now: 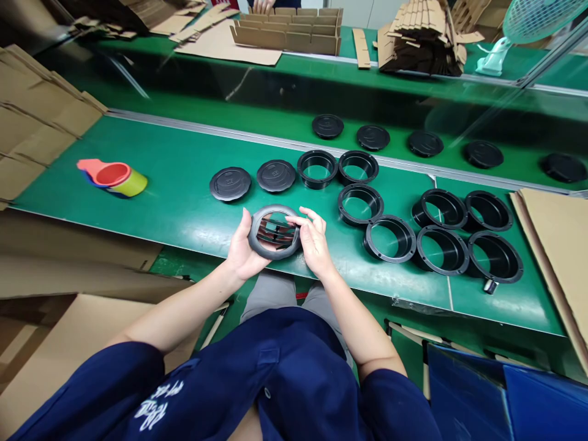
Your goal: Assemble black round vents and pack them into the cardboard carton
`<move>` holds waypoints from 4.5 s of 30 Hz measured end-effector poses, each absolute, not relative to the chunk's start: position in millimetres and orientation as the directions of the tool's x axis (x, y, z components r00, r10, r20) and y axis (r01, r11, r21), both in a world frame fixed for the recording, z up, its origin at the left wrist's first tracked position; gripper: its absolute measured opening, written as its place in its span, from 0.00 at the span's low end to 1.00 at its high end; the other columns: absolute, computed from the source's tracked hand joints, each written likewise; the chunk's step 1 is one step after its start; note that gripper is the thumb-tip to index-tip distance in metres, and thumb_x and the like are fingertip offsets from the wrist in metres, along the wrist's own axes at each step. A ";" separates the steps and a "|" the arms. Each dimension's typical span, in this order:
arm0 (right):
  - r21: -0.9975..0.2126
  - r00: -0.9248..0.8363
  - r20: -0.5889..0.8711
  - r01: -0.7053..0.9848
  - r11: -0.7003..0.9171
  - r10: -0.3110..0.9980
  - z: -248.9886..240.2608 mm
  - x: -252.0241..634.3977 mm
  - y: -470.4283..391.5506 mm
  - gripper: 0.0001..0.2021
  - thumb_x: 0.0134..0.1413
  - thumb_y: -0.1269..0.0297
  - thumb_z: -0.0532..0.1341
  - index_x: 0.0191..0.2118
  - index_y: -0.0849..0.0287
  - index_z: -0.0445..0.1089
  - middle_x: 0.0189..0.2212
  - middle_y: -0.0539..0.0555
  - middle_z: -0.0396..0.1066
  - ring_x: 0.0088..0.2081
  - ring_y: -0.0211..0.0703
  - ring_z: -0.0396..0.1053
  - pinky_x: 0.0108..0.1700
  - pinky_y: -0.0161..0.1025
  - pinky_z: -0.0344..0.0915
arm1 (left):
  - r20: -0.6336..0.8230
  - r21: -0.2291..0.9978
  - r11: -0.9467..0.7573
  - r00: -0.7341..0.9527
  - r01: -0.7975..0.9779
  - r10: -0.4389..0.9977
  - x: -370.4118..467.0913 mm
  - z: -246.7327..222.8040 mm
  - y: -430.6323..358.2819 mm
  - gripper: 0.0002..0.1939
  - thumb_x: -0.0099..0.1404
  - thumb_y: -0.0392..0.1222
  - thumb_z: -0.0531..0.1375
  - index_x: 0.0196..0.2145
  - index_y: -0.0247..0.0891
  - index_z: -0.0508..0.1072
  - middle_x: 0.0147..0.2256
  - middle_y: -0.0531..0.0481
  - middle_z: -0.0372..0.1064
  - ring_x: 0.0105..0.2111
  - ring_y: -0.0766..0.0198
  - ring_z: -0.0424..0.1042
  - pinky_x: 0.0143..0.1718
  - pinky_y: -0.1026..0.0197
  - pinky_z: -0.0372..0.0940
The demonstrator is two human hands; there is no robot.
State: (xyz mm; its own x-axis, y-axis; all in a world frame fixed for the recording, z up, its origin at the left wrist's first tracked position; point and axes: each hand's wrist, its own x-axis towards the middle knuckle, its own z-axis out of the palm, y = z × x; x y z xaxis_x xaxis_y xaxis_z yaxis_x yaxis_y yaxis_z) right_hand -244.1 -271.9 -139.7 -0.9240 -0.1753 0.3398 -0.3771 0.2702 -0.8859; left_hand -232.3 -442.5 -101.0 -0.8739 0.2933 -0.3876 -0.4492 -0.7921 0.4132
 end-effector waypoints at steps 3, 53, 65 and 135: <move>-0.887 -0.924 0.347 -0.379 0.264 -0.160 -140.5 -246.1 -271.1 0.29 0.75 0.44 0.40 0.54 0.52 0.74 0.54 0.57 0.72 0.68 0.50 0.55 0.69 0.55 0.54 | -0.375 0.419 -0.791 -0.878 -0.447 0.298 -232.7 -101.3 -442.5 0.37 0.74 0.66 0.46 0.53 0.28 0.76 0.53 0.34 0.75 0.57 0.46 0.72 0.65 0.42 0.61; -0.829 -0.910 0.391 -0.412 0.379 -0.136 -143.7 -233.3 -269.1 0.33 0.74 0.45 0.32 0.73 0.47 0.53 0.70 0.58 0.50 0.70 0.56 0.51 0.68 0.60 0.58 | -0.445 0.420 -0.779 -0.854 -0.466 0.271 -234.3 -100.3 -442.2 0.33 0.74 0.65 0.48 0.51 0.33 0.75 0.51 0.34 0.76 0.56 0.45 0.73 0.62 0.40 0.64; -0.458 -0.841 0.334 -0.539 0.707 -0.425 -112.9 -255.4 -252.2 0.53 0.54 0.38 0.66 0.76 0.55 0.41 0.71 0.68 0.40 0.70 0.69 0.46 0.67 0.68 0.54 | -0.449 0.578 -0.580 -0.817 -0.574 0.362 -274.3 -87.7 -414.0 0.32 0.68 0.68 0.57 0.50 0.36 0.76 0.43 0.39 0.78 0.45 0.50 0.78 0.49 0.53 0.72; -0.878 -0.828 -0.478 0.458 -0.140 0.291 -99.3 -603.7 -355.8 0.11 0.69 0.63 0.63 0.51 0.64 0.70 0.43 0.55 0.73 0.37 0.39 0.74 0.36 0.37 0.76 | 0.556 0.052 0.846 -0.719 0.531 0.417 -229.3 -149.1 -656.8 0.18 0.70 0.48 0.60 0.57 0.54 0.75 0.59 0.46 0.72 0.68 0.45 0.55 0.71 0.36 0.37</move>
